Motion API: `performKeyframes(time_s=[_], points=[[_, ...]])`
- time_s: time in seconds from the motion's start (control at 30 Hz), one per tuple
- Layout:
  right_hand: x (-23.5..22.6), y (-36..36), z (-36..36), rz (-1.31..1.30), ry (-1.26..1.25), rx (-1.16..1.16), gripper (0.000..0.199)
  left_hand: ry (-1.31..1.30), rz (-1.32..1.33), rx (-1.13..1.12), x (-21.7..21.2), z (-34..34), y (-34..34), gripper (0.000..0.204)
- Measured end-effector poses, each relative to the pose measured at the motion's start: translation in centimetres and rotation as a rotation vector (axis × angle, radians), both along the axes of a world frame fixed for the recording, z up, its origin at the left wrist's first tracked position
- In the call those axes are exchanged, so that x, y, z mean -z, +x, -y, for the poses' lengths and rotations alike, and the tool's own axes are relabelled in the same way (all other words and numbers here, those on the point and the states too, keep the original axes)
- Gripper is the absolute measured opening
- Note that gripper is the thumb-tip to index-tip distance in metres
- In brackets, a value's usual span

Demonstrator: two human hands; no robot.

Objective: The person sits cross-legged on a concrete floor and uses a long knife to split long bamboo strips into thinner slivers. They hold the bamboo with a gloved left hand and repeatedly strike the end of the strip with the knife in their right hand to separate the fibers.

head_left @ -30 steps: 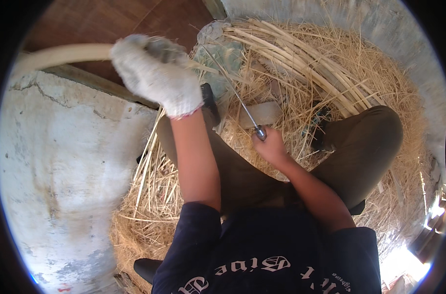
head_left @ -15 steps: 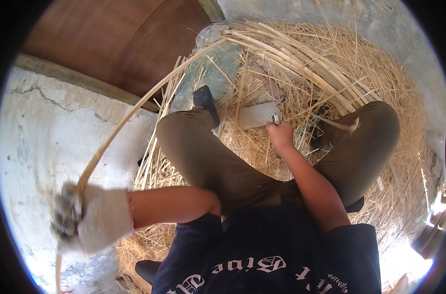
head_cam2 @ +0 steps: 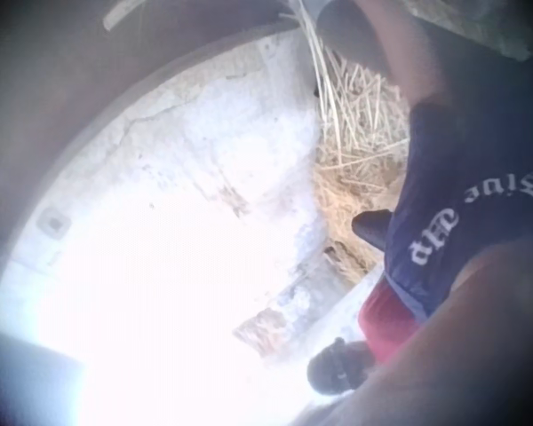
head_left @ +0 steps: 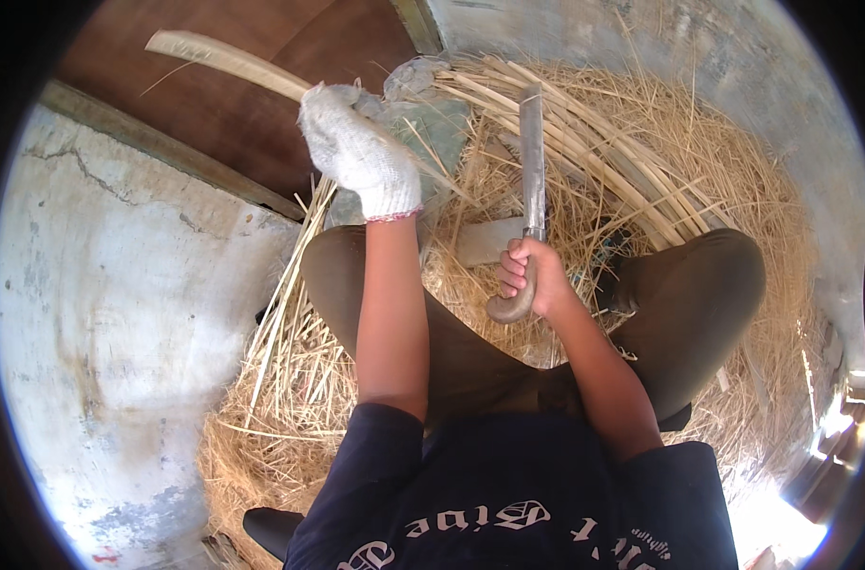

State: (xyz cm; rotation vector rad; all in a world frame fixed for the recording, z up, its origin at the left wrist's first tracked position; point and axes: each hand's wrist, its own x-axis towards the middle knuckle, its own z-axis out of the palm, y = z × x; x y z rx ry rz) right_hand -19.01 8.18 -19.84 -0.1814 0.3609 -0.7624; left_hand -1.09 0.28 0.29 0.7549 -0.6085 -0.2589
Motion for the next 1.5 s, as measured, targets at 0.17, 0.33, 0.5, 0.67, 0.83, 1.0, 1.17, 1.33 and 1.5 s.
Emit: performKeyframes(time_s=[0.17, 0.33, 0.5, 0.67, 0.83, 1.0, 1.17, 1.33, 1.5], points=[[-5.1, 0.4, -1.4, -0.601, -0.338, 0.211, 0.020, -0.036, 0.190, 0.101, -0.9, -1.1, 0.4, 0.028], [-1.9, 0.7, -2.6, -0.923, -0.349, 0.156, 0.025, 0.085, 0.210, 0.390, -1.5, -1.6, 2.4, 0.052], [0.2, 2.8, -4.0, -1.138, -0.346, -0.049, 0.029, 0.098, 0.151, 0.631, -1.1, -0.1, 3.9, 0.077], [-0.6, 3.2, -6.8, -1.250, -0.561, -0.004, 0.030, 0.165, 0.167, 0.725, -1.9, -0.9, 4.3, 0.085], [-0.4, 2.9, -7.6, -1.376, -0.560, -0.108, 0.029, 0.130, 0.079, 0.806, -1.5, -1.1, 5.3, 0.085], [-1.0, 3.1, -7.9, -1.312, -0.549, 0.072, 0.030, 0.107, 0.099, 0.741, -1.3, -1.0, 5.7, 0.084], [0.1, 3.0, -7.3, -1.343, -0.524, -0.056, 0.029, 0.159, 0.010, 0.638, -1.9, -0.8, 5.2, 0.084], [-1.1, 3.2, -7.1, -1.283, -0.559, 0.103, 0.030, 0.080, 0.029, 0.567, -1.4, -0.7, 5.3, 0.083], [0.8, 3.0, -6.7, -1.390, -0.546, -0.028, 0.029, 0.114, 0.100, 0.586, -1.5, -0.3, 5.6, 0.083]])
